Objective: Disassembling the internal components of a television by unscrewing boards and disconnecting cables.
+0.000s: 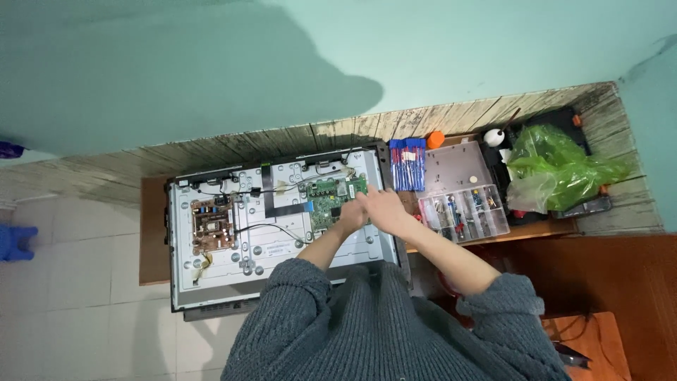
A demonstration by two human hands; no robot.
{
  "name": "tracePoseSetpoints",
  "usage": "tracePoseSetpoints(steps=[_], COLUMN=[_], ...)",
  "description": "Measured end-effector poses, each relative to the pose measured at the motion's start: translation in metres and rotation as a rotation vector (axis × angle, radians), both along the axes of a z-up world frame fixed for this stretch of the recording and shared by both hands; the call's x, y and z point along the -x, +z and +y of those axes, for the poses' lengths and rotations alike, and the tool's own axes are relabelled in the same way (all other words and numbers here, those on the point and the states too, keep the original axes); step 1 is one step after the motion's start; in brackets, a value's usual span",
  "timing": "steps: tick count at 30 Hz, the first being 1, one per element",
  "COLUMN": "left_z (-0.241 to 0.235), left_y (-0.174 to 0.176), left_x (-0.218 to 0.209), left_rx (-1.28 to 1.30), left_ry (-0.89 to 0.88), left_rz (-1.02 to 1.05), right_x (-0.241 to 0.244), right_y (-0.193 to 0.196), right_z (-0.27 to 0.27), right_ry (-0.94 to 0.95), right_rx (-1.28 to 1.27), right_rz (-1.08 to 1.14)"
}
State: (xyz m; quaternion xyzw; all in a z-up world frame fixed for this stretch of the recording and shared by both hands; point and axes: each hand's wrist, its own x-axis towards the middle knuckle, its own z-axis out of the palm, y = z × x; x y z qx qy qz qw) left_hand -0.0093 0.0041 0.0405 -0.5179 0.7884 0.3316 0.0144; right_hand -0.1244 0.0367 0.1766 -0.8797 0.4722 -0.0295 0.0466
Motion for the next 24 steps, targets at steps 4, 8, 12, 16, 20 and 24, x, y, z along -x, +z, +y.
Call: tracePoseSetpoints(steps=[4,8,12,16,20,24], left_z=[0.000,0.009,0.010,0.009,0.011,0.012], left_y=[-0.026,-0.018,-0.012,-0.004,-0.011,-0.019], left_x=[-0.005,-0.006,-0.005,0.000,0.000,-0.008], left_rx=[0.019,0.104,0.042,0.021,-0.004,0.007], left_ry=[-0.033,-0.053,-0.048,-0.046,-0.009,0.007], left_rz=[-0.033,-0.126,-0.136,-0.179,-0.162,-0.034], right_x=[0.011,0.025,0.033,0.037,0.042,0.043], right_y=[-0.004,0.006,0.033,0.037,0.043,0.048], right_z=[0.012,0.020,0.029,0.035,0.042,0.051], right_ry=[-0.023,-0.198,-0.330,-0.368,-0.439,-0.526], right_rx=[-0.001,-0.117,-0.285,-0.289,-0.279,-0.251], right_rz=[-0.029,-0.008,-0.043,-0.103,-0.237,-0.387])
